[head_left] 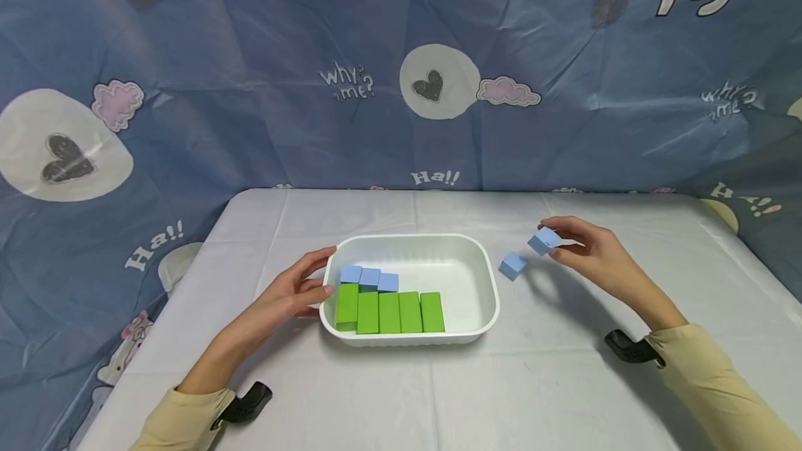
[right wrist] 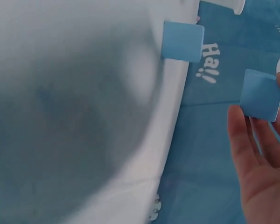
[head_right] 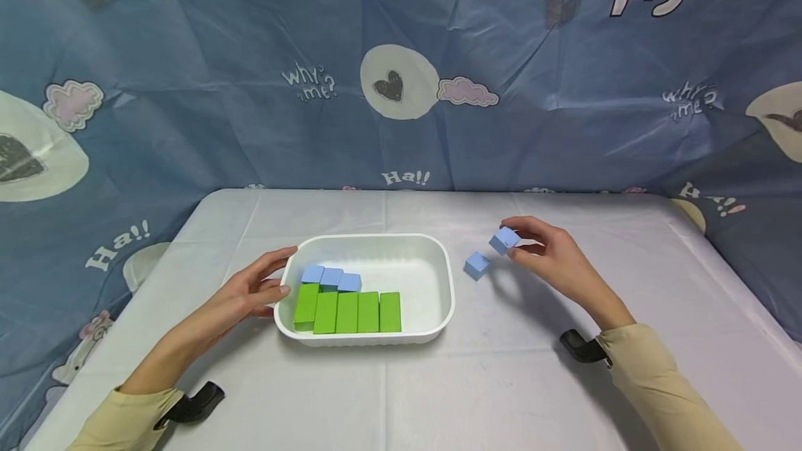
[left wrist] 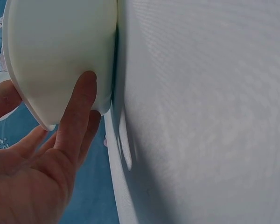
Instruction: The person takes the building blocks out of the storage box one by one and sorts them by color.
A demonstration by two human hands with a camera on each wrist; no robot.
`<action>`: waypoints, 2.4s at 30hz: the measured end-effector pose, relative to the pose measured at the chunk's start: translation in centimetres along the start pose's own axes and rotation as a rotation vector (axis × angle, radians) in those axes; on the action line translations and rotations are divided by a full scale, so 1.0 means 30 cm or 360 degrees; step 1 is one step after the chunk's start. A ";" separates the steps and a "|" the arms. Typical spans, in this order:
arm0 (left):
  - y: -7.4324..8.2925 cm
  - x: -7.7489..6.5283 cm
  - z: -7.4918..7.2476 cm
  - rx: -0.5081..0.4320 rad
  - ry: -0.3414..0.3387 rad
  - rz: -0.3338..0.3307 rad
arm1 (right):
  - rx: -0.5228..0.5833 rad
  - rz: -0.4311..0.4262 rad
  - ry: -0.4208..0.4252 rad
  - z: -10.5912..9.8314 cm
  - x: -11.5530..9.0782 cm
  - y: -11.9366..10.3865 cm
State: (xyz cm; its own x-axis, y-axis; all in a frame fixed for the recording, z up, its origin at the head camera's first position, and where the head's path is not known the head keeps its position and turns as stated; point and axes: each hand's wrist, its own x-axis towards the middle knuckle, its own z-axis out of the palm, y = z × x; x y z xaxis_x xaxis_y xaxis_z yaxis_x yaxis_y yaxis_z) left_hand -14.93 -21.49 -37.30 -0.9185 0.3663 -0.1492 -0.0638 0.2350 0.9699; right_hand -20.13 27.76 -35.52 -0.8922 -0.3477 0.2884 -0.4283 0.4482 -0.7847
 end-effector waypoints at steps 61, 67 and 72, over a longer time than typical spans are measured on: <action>0.007 -0.008 0.000 0.0037 -0.0025 -0.0020 | -0.0124 -0.0158 -0.0034 0.077 0.009 -0.092; 0.007 -0.007 -0.002 0.0030 -0.0040 -0.0030 | -0.0042 -0.0212 -0.0197 0.122 0.025 -0.134; 0.009 -0.005 -0.005 0.0040 -0.0035 -0.0031 | 0.0033 -0.0244 -0.0309 0.173 0.042 -0.172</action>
State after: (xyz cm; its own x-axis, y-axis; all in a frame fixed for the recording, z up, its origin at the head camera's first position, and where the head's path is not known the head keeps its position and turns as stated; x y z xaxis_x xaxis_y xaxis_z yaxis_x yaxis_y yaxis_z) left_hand -14.88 -21.62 -36.97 -0.9082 0.3813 -0.1724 -0.0714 0.2646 0.9617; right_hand -18.31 20.73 -33.94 -0.7721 -0.5626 0.2956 -0.5514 0.3617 -0.7517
